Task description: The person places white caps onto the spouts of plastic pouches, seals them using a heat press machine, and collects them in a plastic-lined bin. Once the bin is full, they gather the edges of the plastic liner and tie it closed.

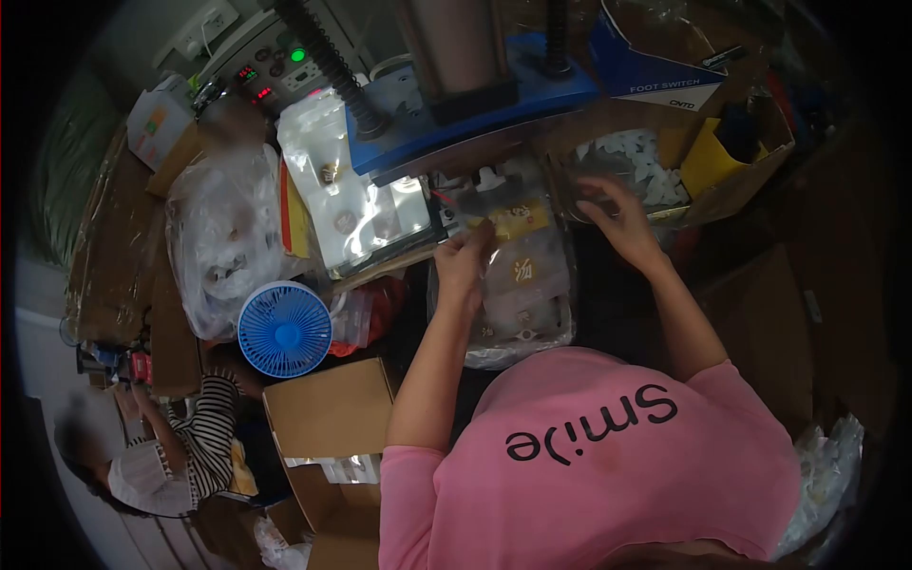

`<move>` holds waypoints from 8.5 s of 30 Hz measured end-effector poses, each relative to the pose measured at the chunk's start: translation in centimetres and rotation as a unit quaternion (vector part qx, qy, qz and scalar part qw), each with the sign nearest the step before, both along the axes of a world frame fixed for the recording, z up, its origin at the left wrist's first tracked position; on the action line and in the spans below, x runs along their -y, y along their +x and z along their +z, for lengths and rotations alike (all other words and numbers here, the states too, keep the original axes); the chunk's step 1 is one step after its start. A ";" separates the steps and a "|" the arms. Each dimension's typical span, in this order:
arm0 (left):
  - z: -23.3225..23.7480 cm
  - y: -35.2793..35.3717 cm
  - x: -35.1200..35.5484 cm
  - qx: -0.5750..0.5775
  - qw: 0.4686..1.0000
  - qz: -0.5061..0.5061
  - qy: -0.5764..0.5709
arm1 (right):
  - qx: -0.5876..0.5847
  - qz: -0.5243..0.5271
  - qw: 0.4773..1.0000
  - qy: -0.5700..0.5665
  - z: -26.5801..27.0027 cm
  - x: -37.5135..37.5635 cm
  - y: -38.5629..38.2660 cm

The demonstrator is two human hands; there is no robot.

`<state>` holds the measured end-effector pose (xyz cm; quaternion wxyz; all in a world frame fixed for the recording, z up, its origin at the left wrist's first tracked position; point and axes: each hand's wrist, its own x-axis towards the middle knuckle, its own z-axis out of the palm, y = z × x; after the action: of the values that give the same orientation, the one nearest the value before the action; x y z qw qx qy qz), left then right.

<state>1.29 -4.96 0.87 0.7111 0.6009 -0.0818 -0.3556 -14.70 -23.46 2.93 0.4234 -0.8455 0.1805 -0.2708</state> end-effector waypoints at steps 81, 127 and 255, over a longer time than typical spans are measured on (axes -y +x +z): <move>1.0 6.5 -10.9 0.483 0.846 0.177 0.141 | -0.093 -0.138 0.977 -0.130 -0.2 5.4 -0.5; -1.6 -3.2 -7.0 0.265 0.962 -0.018 0.062 | 0.007 0.121 0.992 -0.044 6.2 -5.0 1.6; -1.7 7.3 -7.4 0.646 0.676 0.041 0.353 | -0.111 -0.119 0.985 -0.064 -3.6 7.1 5.6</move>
<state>8.59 2.48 -0.86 0.2302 0.8902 -0.3641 0.1482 -9.12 -30.52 -0.72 0.3103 -0.8683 0.3073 -0.2350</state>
